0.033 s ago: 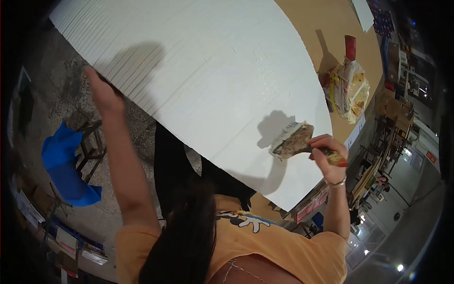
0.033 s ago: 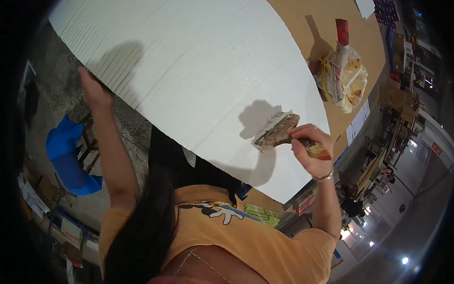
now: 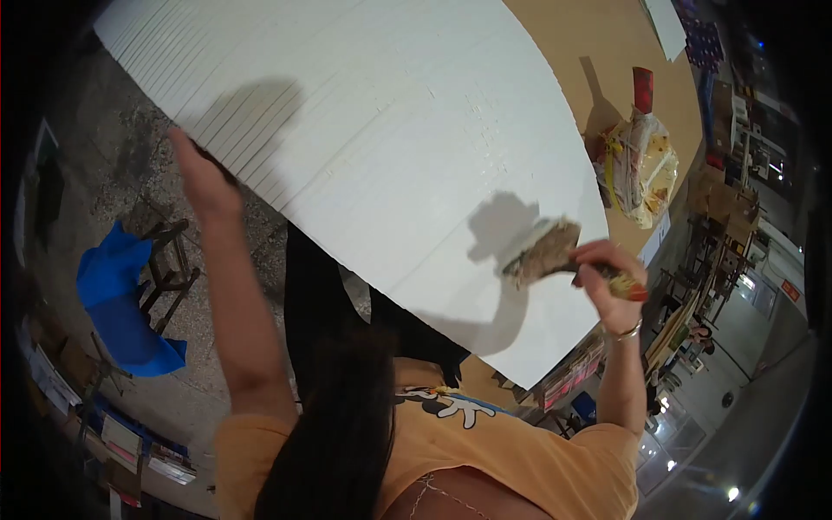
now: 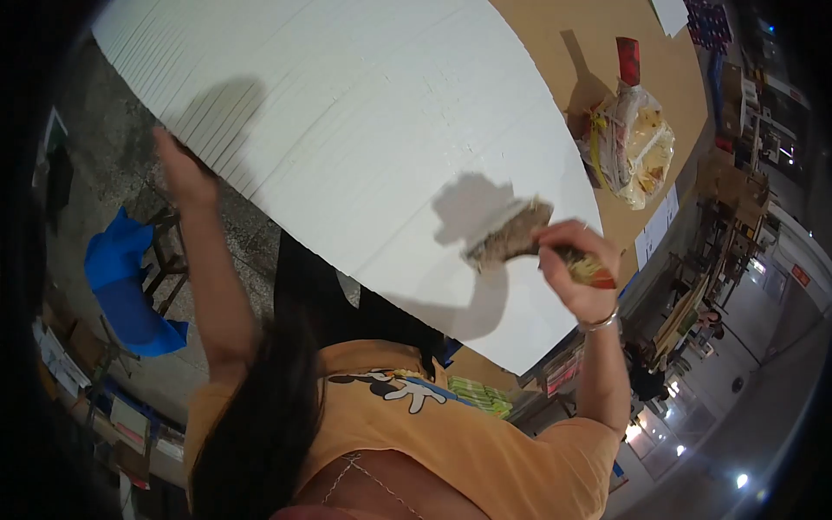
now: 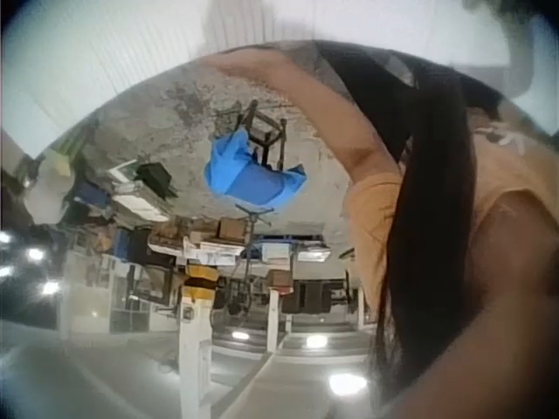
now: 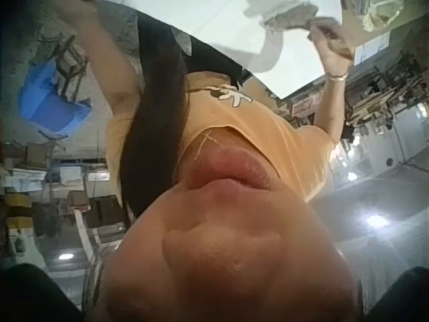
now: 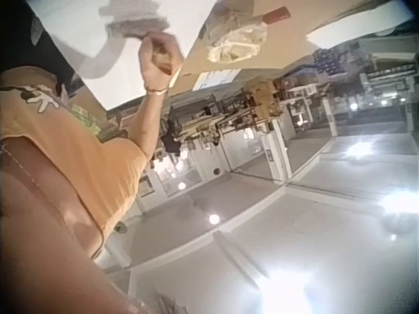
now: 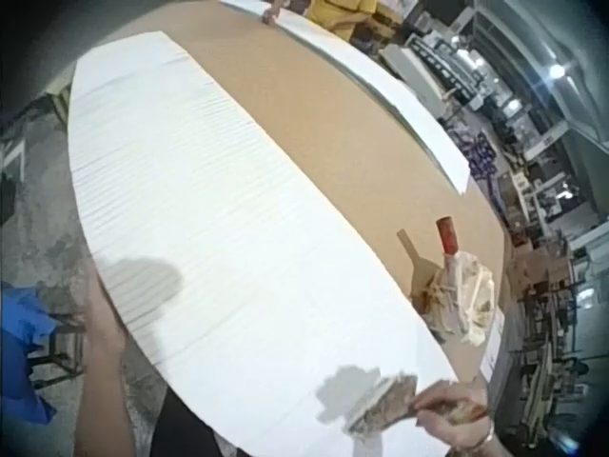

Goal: Applying a liquid adhesive to a large paper sheet using a brush.

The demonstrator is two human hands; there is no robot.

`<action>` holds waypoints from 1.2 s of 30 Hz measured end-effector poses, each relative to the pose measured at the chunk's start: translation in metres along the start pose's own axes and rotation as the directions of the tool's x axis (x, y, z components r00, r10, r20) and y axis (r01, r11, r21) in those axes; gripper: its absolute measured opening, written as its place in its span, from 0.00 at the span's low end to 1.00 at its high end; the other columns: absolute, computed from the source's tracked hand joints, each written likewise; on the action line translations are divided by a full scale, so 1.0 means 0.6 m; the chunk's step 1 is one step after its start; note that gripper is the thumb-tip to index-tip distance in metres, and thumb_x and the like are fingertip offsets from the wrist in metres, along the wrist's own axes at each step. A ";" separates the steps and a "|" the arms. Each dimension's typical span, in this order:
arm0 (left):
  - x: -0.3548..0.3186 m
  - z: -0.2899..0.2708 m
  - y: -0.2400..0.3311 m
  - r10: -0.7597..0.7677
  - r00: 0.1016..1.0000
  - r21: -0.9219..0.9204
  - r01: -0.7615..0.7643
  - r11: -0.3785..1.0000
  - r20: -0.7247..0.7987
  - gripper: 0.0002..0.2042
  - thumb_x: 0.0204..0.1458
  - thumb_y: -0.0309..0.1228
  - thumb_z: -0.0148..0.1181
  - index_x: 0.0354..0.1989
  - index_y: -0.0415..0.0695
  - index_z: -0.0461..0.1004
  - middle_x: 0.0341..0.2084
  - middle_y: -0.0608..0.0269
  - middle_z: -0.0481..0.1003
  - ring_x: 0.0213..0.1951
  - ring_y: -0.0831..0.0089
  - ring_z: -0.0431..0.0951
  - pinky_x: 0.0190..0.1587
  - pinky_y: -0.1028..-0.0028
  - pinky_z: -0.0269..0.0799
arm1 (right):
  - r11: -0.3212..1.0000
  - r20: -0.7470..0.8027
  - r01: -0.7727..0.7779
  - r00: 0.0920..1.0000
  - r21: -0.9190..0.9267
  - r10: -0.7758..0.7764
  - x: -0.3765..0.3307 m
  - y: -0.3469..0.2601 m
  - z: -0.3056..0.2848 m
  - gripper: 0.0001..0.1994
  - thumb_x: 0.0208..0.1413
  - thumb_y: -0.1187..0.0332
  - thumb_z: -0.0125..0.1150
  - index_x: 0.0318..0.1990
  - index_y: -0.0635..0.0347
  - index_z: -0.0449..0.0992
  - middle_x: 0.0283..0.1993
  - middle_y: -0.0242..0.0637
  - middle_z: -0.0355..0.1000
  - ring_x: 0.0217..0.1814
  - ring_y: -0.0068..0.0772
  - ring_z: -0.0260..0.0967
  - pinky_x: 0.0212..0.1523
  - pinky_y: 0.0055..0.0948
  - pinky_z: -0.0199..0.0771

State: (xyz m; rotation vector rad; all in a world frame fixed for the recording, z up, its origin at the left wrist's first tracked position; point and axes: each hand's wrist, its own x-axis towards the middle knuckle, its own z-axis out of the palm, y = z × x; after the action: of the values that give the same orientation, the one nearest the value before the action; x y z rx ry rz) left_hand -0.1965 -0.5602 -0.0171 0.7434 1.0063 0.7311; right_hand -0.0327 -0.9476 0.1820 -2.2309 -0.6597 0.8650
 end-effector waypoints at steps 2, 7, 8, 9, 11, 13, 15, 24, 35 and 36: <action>-0.059 0.011 -0.017 0.019 0.997 0.120 -0.010 0.993 -0.072 0.31 0.62 0.51 0.31 0.64 0.37 0.49 0.60 0.50 0.58 0.60 0.61 0.60 0.61 0.66 0.55 | 0.988 -0.073 0.153 0.986 0.003 -0.153 0.072 -0.049 0.007 0.05 0.49 0.77 0.56 0.34 0.68 0.75 0.36 0.40 0.75 0.31 0.23 0.72 0.34 0.21 0.72; -0.093 0.039 -0.070 0.006 0.995 0.147 0.010 0.989 -0.105 0.32 0.63 0.50 0.30 0.64 0.34 0.48 0.62 0.49 0.54 0.62 0.62 0.57 0.63 0.69 0.50 | 0.932 -0.213 0.303 0.942 0.200 -0.260 0.298 -0.122 0.084 0.09 0.51 0.70 0.60 0.38 0.67 0.76 0.35 0.36 0.75 0.33 0.23 0.74 0.34 0.21 0.73; -0.094 0.044 -0.070 -0.027 0.993 0.178 0.048 0.983 -0.118 0.32 0.63 0.50 0.29 0.64 0.33 0.48 0.62 0.48 0.53 0.62 0.62 0.56 0.63 0.70 0.48 | 0.900 -0.186 0.392 0.915 0.192 -0.359 0.329 -0.114 0.089 0.10 0.51 0.70 0.61 0.38 0.67 0.76 0.34 0.36 0.75 0.34 0.23 0.74 0.34 0.20 0.73; -0.095 0.050 -0.074 -0.035 0.993 0.168 0.053 0.984 -0.110 0.32 0.63 0.50 0.29 0.64 0.33 0.48 0.62 0.48 0.53 0.62 0.62 0.56 0.63 0.70 0.48 | 0.860 -0.158 0.476 0.878 0.181 -0.453 0.343 -0.106 0.089 0.10 0.51 0.69 0.61 0.39 0.67 0.76 0.33 0.35 0.75 0.34 0.22 0.74 0.33 0.20 0.73; -0.097 0.032 -0.053 -0.020 0.991 0.098 0.033 0.995 -0.129 0.32 0.63 0.51 0.29 0.64 0.32 0.47 0.63 0.49 0.53 0.63 0.62 0.55 0.63 0.70 0.48 | 0.961 -0.121 0.215 0.973 0.175 -0.196 0.282 -0.106 0.088 0.09 0.52 0.70 0.60 0.36 0.67 0.75 0.32 0.34 0.74 0.32 0.21 0.73 0.32 0.20 0.72; -0.094 0.021 -0.057 -0.060 0.978 0.102 0.082 0.991 -0.199 0.33 0.62 0.51 0.30 0.64 0.33 0.47 0.62 0.49 0.53 0.63 0.61 0.55 0.63 0.70 0.49 | 0.990 -0.028 0.142 0.990 0.003 -0.142 0.205 -0.067 0.049 0.07 0.51 0.73 0.58 0.35 0.68 0.75 0.31 0.35 0.74 0.30 0.21 0.72 0.32 0.20 0.71; -0.092 0.028 -0.073 -0.114 0.962 0.094 0.141 0.985 -0.248 0.33 0.62 0.52 0.30 0.64 0.33 0.47 0.62 0.49 0.54 0.63 0.61 0.55 0.63 0.70 0.49 | 1.000 0.030 0.014 0.999 0.025 -0.015 0.147 -0.055 0.020 0.06 0.49 0.75 0.58 0.35 0.66 0.76 0.29 0.34 0.73 0.29 0.20 0.70 0.31 0.19 0.70; -0.090 0.031 -0.094 -0.109 0.978 -0.065 0.098 0.993 -0.180 0.32 0.62 0.51 0.33 0.61 0.31 0.52 0.60 0.49 0.58 0.60 0.61 0.60 0.61 0.69 0.53 | 0.956 -0.131 0.266 0.959 0.121 -0.250 0.347 -0.175 0.083 0.08 0.52 0.71 0.60 0.37 0.67 0.76 0.30 0.33 0.74 0.30 0.21 0.71 0.32 0.19 0.71; -0.097 0.037 -0.066 -0.082 0.991 -0.005 0.082 0.997 -0.110 0.31 0.63 0.49 0.30 0.61 0.29 0.52 0.59 0.47 0.58 0.59 0.62 0.60 0.61 0.69 0.53 | 0.948 -0.103 0.293 0.954 0.122 -0.282 0.388 -0.209 0.104 0.09 0.52 0.69 0.62 0.34 0.67 0.76 0.28 0.34 0.74 0.28 0.22 0.72 0.30 0.20 0.73; -0.098 0.039 -0.067 -0.083 0.991 -0.008 0.082 0.997 -0.108 0.31 0.63 0.49 0.30 0.61 0.29 0.52 0.59 0.47 0.58 0.59 0.62 0.60 0.61 0.69 0.53 | 0.957 -0.088 0.260 0.964 0.129 -0.250 0.391 -0.204 0.105 0.09 0.51 0.69 0.62 0.34 0.67 0.76 0.28 0.34 0.74 0.28 0.21 0.72 0.30 0.20 0.73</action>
State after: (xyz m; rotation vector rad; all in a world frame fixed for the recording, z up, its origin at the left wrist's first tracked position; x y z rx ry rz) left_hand -0.1884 -0.6349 -0.0148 0.6603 1.1275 0.7073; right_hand 0.0496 -0.6917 0.1401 -1.9879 -0.8078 0.6777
